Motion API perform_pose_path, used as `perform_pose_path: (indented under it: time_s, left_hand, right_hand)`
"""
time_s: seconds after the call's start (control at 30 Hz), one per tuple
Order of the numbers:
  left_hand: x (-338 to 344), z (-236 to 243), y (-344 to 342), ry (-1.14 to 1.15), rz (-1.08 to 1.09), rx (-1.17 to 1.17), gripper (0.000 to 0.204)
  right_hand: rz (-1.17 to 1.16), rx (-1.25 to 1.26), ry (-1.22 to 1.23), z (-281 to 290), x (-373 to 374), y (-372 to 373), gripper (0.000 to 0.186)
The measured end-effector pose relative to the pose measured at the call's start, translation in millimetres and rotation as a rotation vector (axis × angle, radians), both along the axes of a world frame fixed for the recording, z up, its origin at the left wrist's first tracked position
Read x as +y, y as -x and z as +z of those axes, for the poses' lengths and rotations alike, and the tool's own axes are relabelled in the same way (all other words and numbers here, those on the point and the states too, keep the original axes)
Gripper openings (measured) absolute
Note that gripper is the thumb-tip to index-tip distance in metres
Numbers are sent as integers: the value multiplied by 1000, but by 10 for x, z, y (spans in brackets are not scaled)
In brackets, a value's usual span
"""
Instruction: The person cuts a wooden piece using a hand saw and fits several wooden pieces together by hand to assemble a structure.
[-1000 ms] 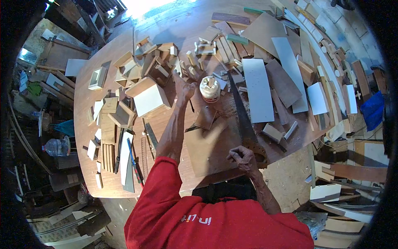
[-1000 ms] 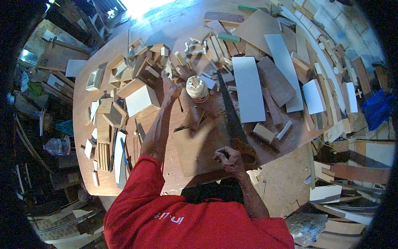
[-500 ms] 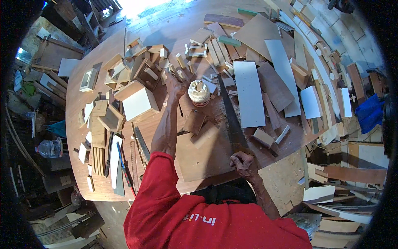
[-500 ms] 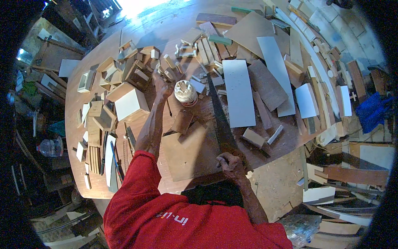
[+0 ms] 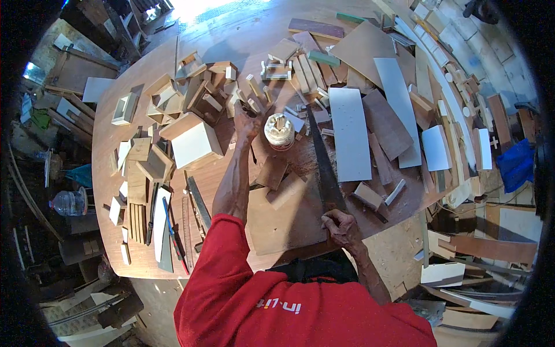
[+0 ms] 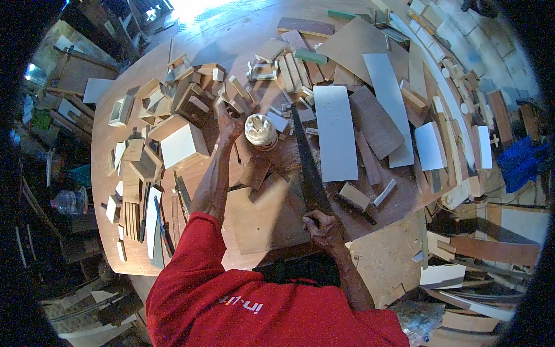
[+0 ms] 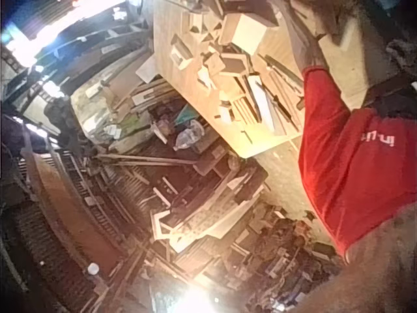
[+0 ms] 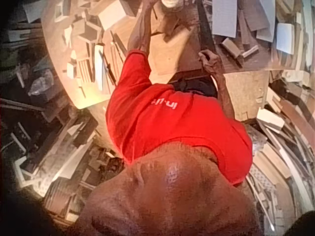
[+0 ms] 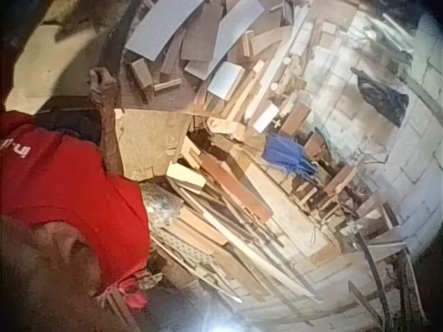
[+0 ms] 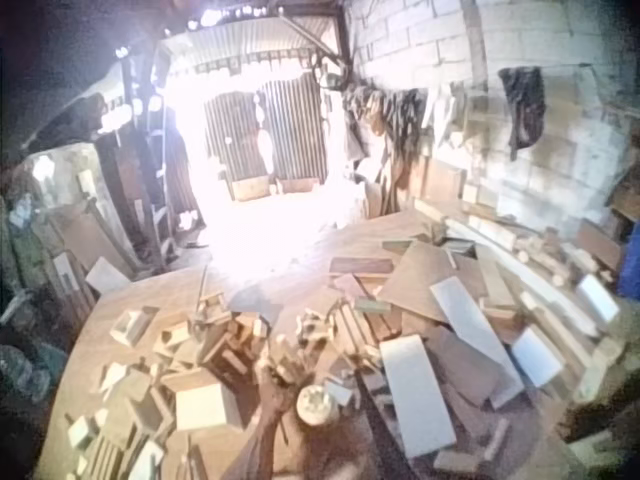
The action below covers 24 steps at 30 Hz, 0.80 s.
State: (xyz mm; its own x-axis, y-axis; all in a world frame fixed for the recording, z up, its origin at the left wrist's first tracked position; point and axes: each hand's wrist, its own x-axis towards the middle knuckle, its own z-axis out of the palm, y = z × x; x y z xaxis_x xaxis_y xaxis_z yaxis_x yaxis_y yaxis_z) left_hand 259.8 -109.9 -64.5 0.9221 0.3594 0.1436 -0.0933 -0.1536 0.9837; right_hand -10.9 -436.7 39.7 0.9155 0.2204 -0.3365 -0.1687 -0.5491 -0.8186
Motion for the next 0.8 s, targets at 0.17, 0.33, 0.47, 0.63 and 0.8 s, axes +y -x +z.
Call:
perform_pose_path:
  time_s: [0.17,0.33,0.47,0.63,0.8]
  left_hand:
    - [-160,295,106,319,-28,90,67]
    - [-64,731,414,-433,145,-171,66]
    - [-51,1202,868,-283,43,-121,69]
    - [-196,1292,1637,-19,12,15,72]
    - [-205,1352,2396,277,-306,167,65]
  right_hand:
    - [-18,43,8,-35,-33,-28,26]
    - [-37,45,-109,5,28,-73,27]
    - [-104,1,-225,379,217,-306,20]
    - [-62,-301,-304,226,598,-710,37]
    - [28,-355,-585,204,914,-758,57]
